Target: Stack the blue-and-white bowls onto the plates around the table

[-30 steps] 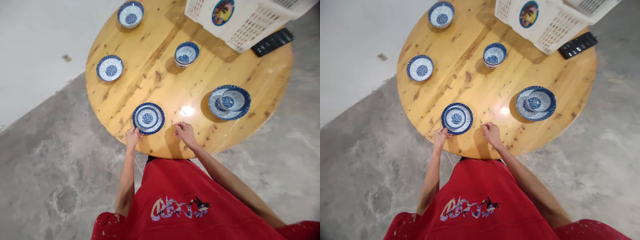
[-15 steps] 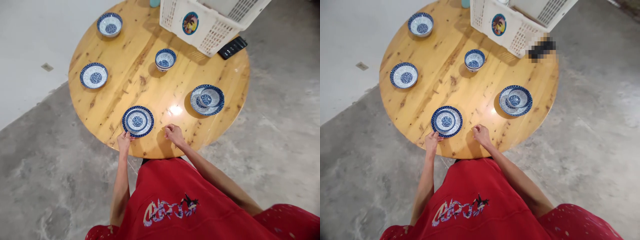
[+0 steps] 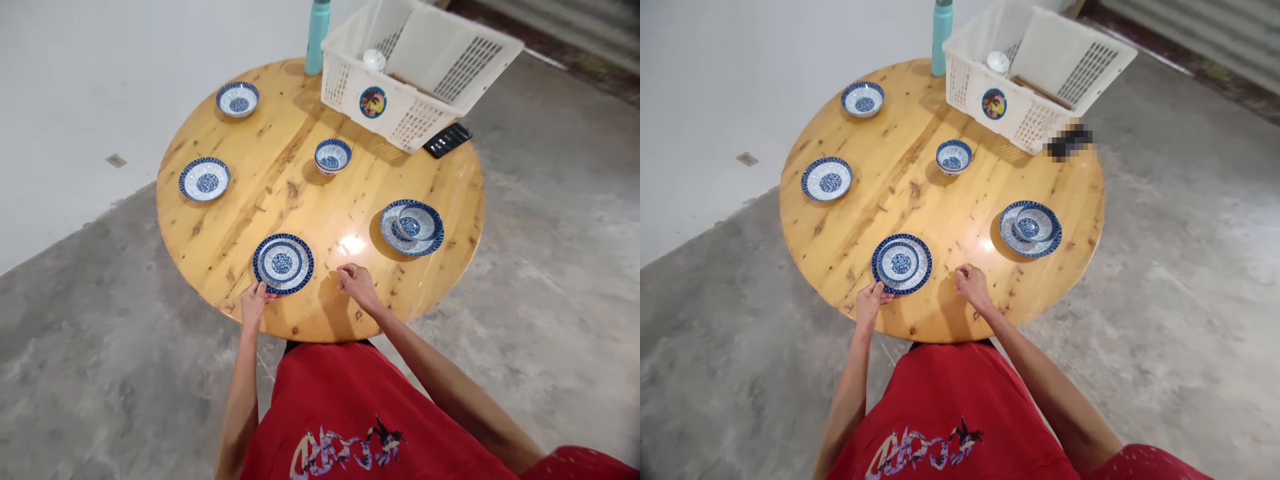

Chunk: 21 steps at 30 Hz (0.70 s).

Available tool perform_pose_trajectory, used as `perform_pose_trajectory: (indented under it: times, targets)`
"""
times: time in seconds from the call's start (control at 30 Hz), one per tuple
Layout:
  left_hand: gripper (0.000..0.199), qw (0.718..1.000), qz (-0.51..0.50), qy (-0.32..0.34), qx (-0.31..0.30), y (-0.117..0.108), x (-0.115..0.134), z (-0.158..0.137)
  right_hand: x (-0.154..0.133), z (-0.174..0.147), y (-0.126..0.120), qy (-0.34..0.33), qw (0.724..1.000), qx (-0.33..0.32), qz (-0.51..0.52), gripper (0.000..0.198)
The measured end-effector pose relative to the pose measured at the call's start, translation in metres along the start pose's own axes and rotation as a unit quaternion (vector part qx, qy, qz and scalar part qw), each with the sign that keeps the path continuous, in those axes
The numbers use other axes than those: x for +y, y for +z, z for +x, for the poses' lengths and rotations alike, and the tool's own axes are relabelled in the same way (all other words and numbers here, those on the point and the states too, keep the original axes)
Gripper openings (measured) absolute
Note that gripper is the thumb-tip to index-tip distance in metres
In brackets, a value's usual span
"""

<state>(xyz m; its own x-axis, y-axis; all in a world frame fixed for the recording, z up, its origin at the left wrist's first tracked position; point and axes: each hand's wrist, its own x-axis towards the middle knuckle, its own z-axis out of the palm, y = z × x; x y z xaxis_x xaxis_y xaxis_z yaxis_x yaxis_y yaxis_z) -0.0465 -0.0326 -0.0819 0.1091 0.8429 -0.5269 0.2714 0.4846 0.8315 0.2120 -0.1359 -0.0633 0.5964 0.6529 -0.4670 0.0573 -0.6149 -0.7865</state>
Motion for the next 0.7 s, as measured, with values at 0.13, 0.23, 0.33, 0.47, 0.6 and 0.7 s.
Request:
perform_pose_trajectory:
  times: [0.13,0.23,0.33,0.47,0.6,0.7]
  targets:
    - [0.030,0.991,0.082,0.033,0.102,-0.018,0.014,0.005,-0.023,0.044,-0.025,-0.028,0.999,0.041,0.004,0.012]
    - [0.028,0.954,0.202,0.102,0.196,-0.025,0.045,0.015,-0.048,0.090,-0.045,-0.047,0.997,0.063,0.025,0.009]
    - [0.030,0.927,0.272,0.178,0.188,-0.014,0.091,0.034,-0.075,0.138,-0.061,-0.053,0.994,0.091,0.022,0.006]
    - [0.028,0.903,0.335,0.243,0.117,0.024,0.157,0.075,-0.107,0.195,-0.074,-0.057,0.991,0.124,-0.011,0.005]
    - [0.029,0.879,0.399,0.252,0.064,0.082,0.211,0.122,-0.134,0.237,-0.079,-0.061,0.988,0.130,-0.058,0.008]
    - [0.030,0.867,0.436,0.239,0.035,0.130,0.238,0.151,-0.153,0.258,-0.075,-0.058,0.988,0.115,-0.084,0.014]
